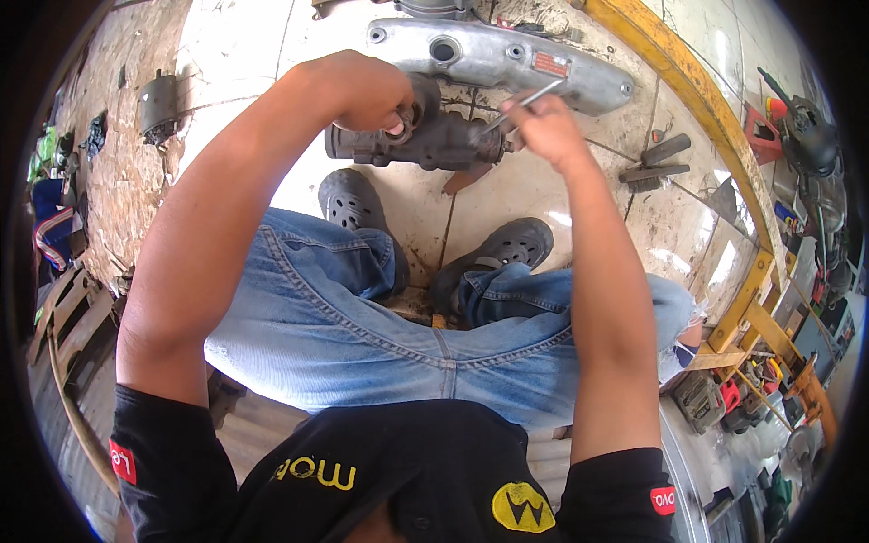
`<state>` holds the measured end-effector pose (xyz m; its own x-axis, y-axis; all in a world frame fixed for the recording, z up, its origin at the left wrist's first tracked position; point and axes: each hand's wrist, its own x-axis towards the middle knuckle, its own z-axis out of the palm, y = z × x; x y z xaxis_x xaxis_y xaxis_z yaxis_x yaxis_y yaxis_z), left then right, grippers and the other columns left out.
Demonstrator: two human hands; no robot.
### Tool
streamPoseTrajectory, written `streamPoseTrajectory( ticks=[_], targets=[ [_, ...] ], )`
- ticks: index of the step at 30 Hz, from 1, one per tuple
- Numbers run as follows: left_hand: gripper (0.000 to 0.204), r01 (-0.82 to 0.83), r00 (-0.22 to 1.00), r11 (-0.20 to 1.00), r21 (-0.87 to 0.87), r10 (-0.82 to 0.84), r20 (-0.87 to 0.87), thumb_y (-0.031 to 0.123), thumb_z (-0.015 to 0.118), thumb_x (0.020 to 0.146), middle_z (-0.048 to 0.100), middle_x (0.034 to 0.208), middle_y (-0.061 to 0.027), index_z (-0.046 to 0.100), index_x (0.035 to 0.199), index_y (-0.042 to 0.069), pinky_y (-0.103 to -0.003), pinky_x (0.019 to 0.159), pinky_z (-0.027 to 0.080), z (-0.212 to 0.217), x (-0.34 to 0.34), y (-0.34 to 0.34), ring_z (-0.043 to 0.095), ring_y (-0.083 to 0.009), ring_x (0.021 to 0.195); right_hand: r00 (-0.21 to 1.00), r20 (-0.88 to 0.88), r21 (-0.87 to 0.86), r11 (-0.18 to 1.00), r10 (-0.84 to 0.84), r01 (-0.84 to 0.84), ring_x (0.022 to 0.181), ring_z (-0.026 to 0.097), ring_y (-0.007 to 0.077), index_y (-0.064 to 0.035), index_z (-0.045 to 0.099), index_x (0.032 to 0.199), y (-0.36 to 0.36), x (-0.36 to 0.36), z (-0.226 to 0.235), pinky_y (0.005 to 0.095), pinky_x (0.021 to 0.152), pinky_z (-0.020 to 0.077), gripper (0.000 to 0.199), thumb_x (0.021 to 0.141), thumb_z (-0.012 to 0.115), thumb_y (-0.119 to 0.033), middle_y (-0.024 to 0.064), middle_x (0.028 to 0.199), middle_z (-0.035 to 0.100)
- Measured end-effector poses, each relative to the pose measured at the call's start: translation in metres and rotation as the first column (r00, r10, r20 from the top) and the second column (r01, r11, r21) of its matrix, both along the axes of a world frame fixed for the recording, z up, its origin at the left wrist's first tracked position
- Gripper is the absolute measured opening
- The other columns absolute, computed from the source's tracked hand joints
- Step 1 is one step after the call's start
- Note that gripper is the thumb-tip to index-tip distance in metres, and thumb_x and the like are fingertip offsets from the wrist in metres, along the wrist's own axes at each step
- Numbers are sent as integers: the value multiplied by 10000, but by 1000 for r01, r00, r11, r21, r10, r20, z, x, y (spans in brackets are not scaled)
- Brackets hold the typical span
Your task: The person sits on the floor and uses a wrench and screwdriver to tighten bolts on a silver engine casing. They then pick up a dark metal component and attach it to the casing, securing it with additional bolts.
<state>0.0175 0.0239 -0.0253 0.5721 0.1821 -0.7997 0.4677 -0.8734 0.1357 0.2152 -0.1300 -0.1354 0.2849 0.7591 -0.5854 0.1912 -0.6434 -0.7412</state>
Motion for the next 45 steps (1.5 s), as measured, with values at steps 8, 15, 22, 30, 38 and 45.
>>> streamPoseTrajectory(
  ticks=[8, 15, 22, 30, 38, 45],
  targets=[
    [265, -6, 1000, 1000, -7, 6, 24, 309, 609, 887, 686, 1032, -93, 681, 1050, 113, -400, 861, 500, 3, -2, 0, 643, -294, 987, 957, 267, 22, 993, -114, 113, 549, 612, 162, 2, 651, 959, -7, 19, -13, 316, 550, 473, 212, 912, 609, -200, 113, 709, 675],
    [307, -3, 1000, 1000, -28, 3, -11, 329, 609, 888, 686, 1067, -85, 673, 1117, 135, -401, 869, 498, 1, 1, 0, 639, -289, 1008, 970, 216, 61, 993, -109, 98, 515, 589, 147, 19, 636, 919, -10, 14, -20, 296, 507, 448, 213, 922, 593, -189, 83, 675, 647],
    [325, -49, 999, 996, -69, 48, -6, 345, 615, 884, 686, 1070, -81, 670, 1128, 139, -406, 878, 491, 1, -2, 5, 637, -286, 1017, 994, 28, -59, 993, 102, -101, 533, 604, 143, -21, 630, 964, -3, 1, -1, 308, 525, 445, 203, 909, 610, -215, 84, 722, 673],
    [318, -67, 998, 994, -83, 68, 5, 354, 606, 893, 686, 1071, -76, 671, 1127, 149, -407, 887, 485, 1, -5, 5, 632, -282, 1029, 992, 21, -117, 986, 125, -122, 564, 636, 158, -21, 634, 949, 0, 10, 6, 315, 544, 473, 198, 917, 601, -213, 92, 739, 665],
    [312, -65, 997, 993, -97, 68, 24, 355, 609, 887, 684, 1079, -82, 676, 1116, 153, -400, 889, 484, 4, -4, 4, 629, -285, 1035, 982, 188, 32, 999, 0, -6, 548, 645, 183, 5, 636, 942, -2, 19, -10, 346, 605, 504, 237, 918, 602, -228, 118, 745, 671],
    [332, -48, 998, 996, -80, 51, 29, 365, 606, 890, 686, 1063, -88, 671, 1117, 132, -409, 870, 487, 3, -3, 4, 632, -294, 1020, 884, 467, 235, 968, -31, -91, 548, 638, 174, 4, 632, 890, -6, 5, -18, 335, 590, 502, 219, 914, 608, -212, 93, 699, 659]
  ],
)
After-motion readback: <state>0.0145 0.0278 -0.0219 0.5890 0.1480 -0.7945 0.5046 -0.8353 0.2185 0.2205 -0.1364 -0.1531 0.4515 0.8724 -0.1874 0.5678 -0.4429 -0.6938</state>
